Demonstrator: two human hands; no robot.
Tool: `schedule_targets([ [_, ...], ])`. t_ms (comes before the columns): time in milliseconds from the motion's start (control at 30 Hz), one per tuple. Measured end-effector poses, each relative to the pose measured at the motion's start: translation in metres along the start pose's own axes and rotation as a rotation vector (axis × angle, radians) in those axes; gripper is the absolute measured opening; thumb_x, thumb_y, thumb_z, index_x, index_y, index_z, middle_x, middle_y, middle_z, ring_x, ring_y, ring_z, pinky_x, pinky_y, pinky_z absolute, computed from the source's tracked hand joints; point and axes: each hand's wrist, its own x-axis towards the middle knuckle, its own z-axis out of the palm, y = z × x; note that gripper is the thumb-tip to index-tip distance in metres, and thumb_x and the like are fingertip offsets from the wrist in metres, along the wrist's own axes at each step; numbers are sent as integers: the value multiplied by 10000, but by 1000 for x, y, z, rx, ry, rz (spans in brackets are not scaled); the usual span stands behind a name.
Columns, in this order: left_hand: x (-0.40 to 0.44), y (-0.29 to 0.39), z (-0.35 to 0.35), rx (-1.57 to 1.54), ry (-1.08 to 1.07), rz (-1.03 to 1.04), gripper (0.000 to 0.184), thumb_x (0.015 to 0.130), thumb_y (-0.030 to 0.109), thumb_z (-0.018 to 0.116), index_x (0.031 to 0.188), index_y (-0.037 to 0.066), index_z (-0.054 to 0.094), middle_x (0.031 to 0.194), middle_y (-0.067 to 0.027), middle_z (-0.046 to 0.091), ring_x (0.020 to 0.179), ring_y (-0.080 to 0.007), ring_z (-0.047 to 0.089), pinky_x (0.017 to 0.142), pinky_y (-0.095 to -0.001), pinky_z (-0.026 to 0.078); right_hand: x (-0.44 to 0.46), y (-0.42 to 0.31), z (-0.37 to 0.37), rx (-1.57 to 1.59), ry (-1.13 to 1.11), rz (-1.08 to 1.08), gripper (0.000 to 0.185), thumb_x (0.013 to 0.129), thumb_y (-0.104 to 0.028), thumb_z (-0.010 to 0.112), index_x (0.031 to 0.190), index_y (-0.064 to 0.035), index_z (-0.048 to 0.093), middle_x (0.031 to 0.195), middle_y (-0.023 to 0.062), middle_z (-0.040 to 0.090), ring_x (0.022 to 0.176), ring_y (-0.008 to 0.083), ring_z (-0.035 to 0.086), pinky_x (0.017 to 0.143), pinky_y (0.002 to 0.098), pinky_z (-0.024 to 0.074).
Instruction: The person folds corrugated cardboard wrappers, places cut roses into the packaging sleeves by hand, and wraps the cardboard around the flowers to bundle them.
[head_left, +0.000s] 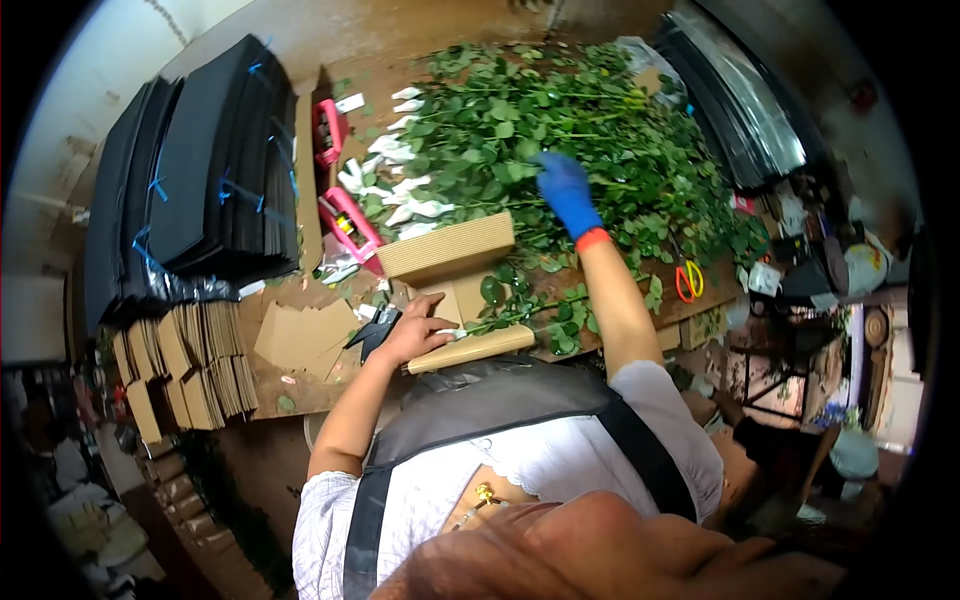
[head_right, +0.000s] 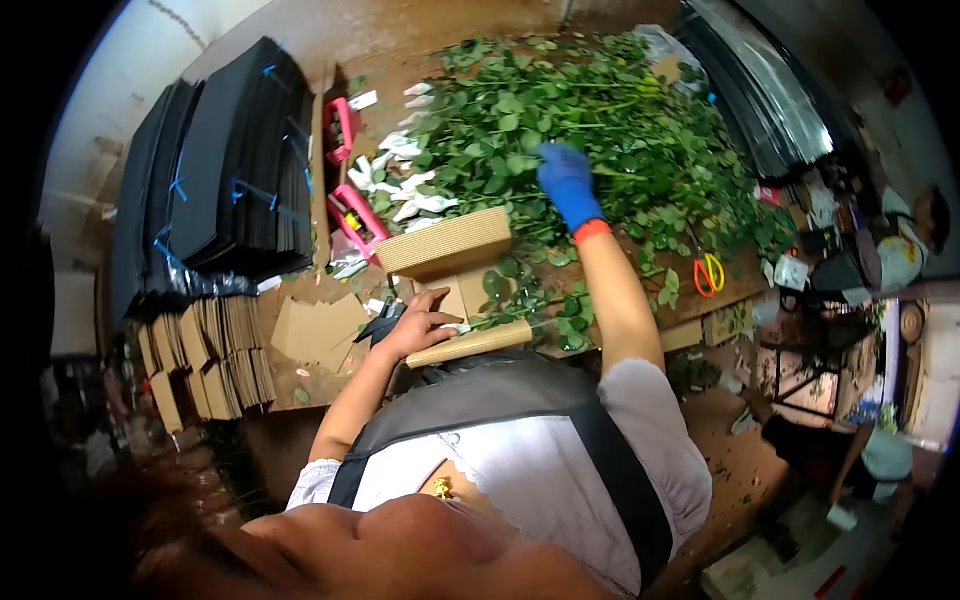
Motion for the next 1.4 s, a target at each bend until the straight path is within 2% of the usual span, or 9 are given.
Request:
schedule_targets([
  [133, -2, 0, 0, -29, 31, -5, 256, 812, 293, 765, 1037, 172, 772, 1405, -182, 479, 1277, -371, 433, 1090, -448, 353, -25, -38, -118, 117, 411, -449, 321, 724, 57, 629, 955, -147, 718, 993, 70, 699, 935, 302, 651, 807, 417, 521],
  [233, 0, 5, -4, -5, 53, -22, 475, 793, 311, 784, 1223, 141, 675, 1400, -193, 480, 1280, -380, 428, 1094, -447, 349, -62, -36, -154, 465, 223, -456, 331, 704, 61, 583, 964, -79, 732, 1030, 100, 694, 984, 273, 654, 884, 397, 521],
  [433, -5, 8, -2, -382, 117, -235, 1070, 696, 212, 879, 1540, 149, 223, 1377, -206, 534, 1232, -363, 561, 1020, -408, 453, -151, 3, -114, 120, -195, -444, 340, 656, 60, 581, 854, -155, 755, 889, 62, 708, 911, 292, 660, 794, 392, 533],
  [700, -4, 11, 0, -196, 117, -108, 529, 789, 226, 808, 1270, 89, 637, 1102, -143, 608, 1009, -308, 622, 903, -369, 491, -189, 33, -62, -442, -868, -38, 221, 845, -164, 630, 1052, -189, 701, 1019, 72, 695, 954, 279, 665, 867, 465, 495],
  [833, 0, 9, -3, -179, 51, -139, 443, 888, 243, 692, 1296, 86, 617, 1039, -139, 583, 914, -290, 614, 856, -358, 489, -124, 0, -69, -3, -195, 87, 221, 845, -209, 612, 1051, -174, 684, 1068, 130, 685, 990, 329, 642, 911, 432, 497],
  [1033, 4, 7, -2, -211, 10, -198, 436, 918, 195, 640, 1343, 109, 593, 961, -130, 536, 853, -272, 584, 814, -338, 483, -69, 23, -2, -544, -320, -41, 278, 819, -168, 648, 1094, -127, 651, 1263, 143, 598, 1190, 341, 535, 1066, 454, 377],
  [1167, 4, 11, -2, -168, 28, -181, 413, 921, 183, 641, 1328, 117, 614, 951, -123, 537, 869, -267, 583, 824, -332, 482, -52, -7, -74, -175, 353, -261, 275, 811, -188, 680, 1079, -134, 656, 1138, 90, 639, 1103, 319, 570, 992, 452, 431],
  [1267, 0, 12, 0, -149, 0, -181, 393, 933, 206, 627, 1317, 120, 625, 962, -120, 547, 885, -266, 591, 832, -330, 483, -34, 11, -71, -359, -235, -123, 268, 806, -189, 693, 1064, -125, 658, 1044, 79, 649, 1022, 307, 594, 936, 451, 461],
  [1400, 6, 14, -2, -128, 36, -180, 355, 960, 251, 587, 1284, 120, 651, 960, -125, 561, 917, -275, 599, 839, -347, 487, -39, -13, -114, -158, 432, -306, 321, 795, -158, 712, 1110, -119, 668, 1031, 66, 656, 984, 304, 607, 933, 443, 469],
])
